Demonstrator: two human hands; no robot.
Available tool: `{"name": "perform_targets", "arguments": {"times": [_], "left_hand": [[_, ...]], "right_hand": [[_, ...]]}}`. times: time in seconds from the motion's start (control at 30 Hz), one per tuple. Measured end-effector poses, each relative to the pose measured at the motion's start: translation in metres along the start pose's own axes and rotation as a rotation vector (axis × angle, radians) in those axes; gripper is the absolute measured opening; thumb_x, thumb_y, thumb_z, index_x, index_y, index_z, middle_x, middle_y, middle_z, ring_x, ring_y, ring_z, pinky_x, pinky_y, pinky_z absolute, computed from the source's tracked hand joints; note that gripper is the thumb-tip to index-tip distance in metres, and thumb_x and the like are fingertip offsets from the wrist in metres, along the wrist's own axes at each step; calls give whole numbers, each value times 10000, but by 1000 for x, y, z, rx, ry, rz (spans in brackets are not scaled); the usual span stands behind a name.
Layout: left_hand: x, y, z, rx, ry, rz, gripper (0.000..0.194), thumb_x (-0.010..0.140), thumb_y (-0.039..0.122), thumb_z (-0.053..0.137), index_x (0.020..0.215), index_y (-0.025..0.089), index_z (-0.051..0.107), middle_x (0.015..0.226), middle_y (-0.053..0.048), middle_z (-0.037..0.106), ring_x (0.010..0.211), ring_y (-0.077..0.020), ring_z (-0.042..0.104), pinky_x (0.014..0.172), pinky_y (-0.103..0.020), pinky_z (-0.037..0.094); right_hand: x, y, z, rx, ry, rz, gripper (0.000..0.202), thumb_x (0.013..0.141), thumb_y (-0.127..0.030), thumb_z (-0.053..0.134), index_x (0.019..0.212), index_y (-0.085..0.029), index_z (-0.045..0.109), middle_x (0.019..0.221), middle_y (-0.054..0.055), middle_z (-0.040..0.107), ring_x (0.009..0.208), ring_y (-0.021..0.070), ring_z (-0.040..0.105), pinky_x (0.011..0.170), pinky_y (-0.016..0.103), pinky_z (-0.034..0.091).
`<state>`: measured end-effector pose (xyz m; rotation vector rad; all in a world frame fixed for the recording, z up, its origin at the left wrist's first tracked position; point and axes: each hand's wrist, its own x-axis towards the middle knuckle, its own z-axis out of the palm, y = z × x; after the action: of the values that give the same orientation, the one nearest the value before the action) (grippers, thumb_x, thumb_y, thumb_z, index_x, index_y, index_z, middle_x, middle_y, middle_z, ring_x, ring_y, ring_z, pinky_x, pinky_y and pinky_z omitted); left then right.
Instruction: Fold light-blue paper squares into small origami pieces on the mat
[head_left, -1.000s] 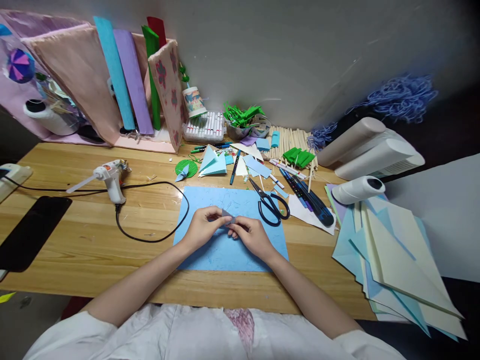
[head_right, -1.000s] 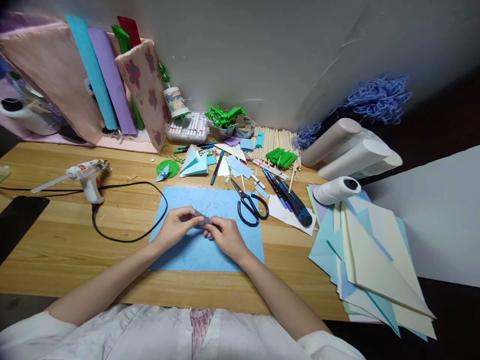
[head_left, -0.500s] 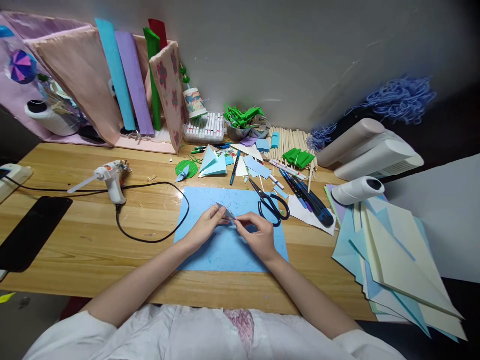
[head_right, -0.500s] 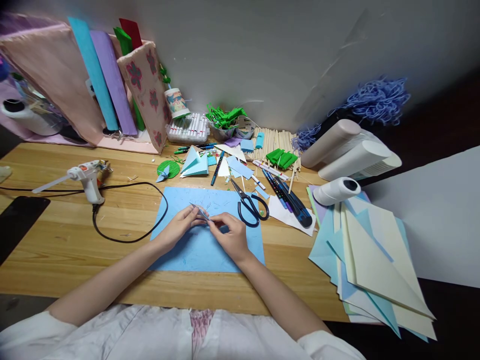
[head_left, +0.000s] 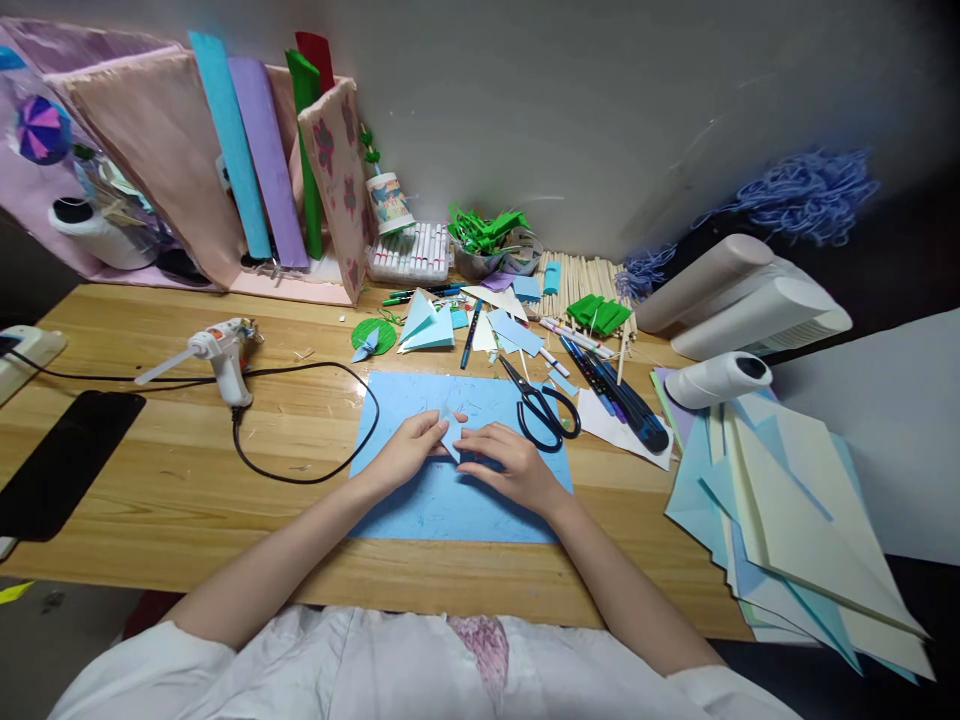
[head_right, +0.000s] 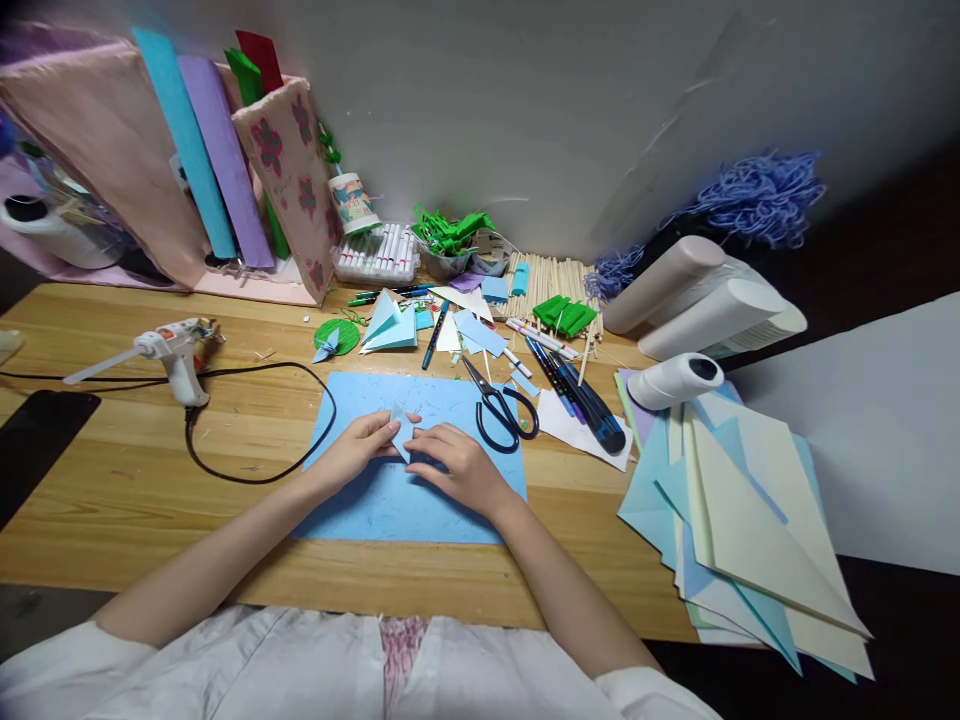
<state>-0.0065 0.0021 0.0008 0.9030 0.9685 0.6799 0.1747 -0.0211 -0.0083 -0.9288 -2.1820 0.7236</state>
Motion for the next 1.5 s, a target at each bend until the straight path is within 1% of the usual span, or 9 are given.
{"name": "perform_targets", "arguments": {"times": [0.3,0.43,0.7,0.8,0.9,1.0,1.1,1.23,1.5], "left_hand": [[0,-4,-1,-44,-42,-76,280,677,398,650,738,125,667,573,17,549,516,-69,464,588,-211,453],[2,-7,-1,-78,-53,-91,280,666,398,660,647,120,628,578,10,558,516,-75,497,580,-215,456],[-1,-5,2,-136,-113,-117,304,685,421,644,690,120,606,581,-9,582,538,-109,574,598,-235,478],[-4,-1,5,-163,-160,-94,339,735,448,583,816,120,611,744,-56,628,679,-148,613,710,-289,489],[-7,1,8,-129,-212,-15,304,690,360,663,884,135,599,853,-53,624,772,-145,596,781,-294,472],[-6,-3,9,-65,-213,28,291,630,265,724,858,140,593,782,-22,611,751,-133,588,753,-270,474],[-3,-9,9,-52,-192,34,240,676,284,681,837,128,597,734,-26,610,745,-144,609,747,-283,480],[-1,-14,8,-4,-226,28,268,707,301,649,908,132,596,849,-70,647,774,-171,640,713,-283,487],[-4,-10,10,78,-208,72,280,742,346,608,899,114,588,839,-92,663,762,-191,653,669,-278,493]], "right_hand": [[-2,0,-3,-16,-63,-48,203,821,-259,553,1012,-220,609,860,64,640,853,186,568,767,337,477],[-2,-1,-2,-72,-70,-68,199,846,-215,509,1020,-216,605,848,67,642,818,181,561,756,339,478],[-3,-1,1,-114,14,-47,184,839,-198,503,980,-233,616,829,62,618,833,186,555,751,344,477],[-1,-2,1,-75,107,56,141,827,-198,519,914,-231,625,806,58,590,853,190,546,763,347,466],[2,-5,1,17,195,187,101,822,-196,523,854,-223,614,778,43,561,824,185,533,764,348,452],[4,-8,2,101,235,271,69,818,-205,525,822,-208,593,768,37,550,753,171,519,687,318,440],[6,-9,3,163,249,310,59,816,-215,522,789,-197,572,762,30,539,702,153,506,632,288,422],[6,-9,5,212,279,358,90,827,-232,503,753,-192,533,751,21,511,680,142,496,612,272,417],[8,-12,8,259,368,398,56,817,-213,513,766,-194,526,823,35,522,750,147,514,631,263,451]]}}
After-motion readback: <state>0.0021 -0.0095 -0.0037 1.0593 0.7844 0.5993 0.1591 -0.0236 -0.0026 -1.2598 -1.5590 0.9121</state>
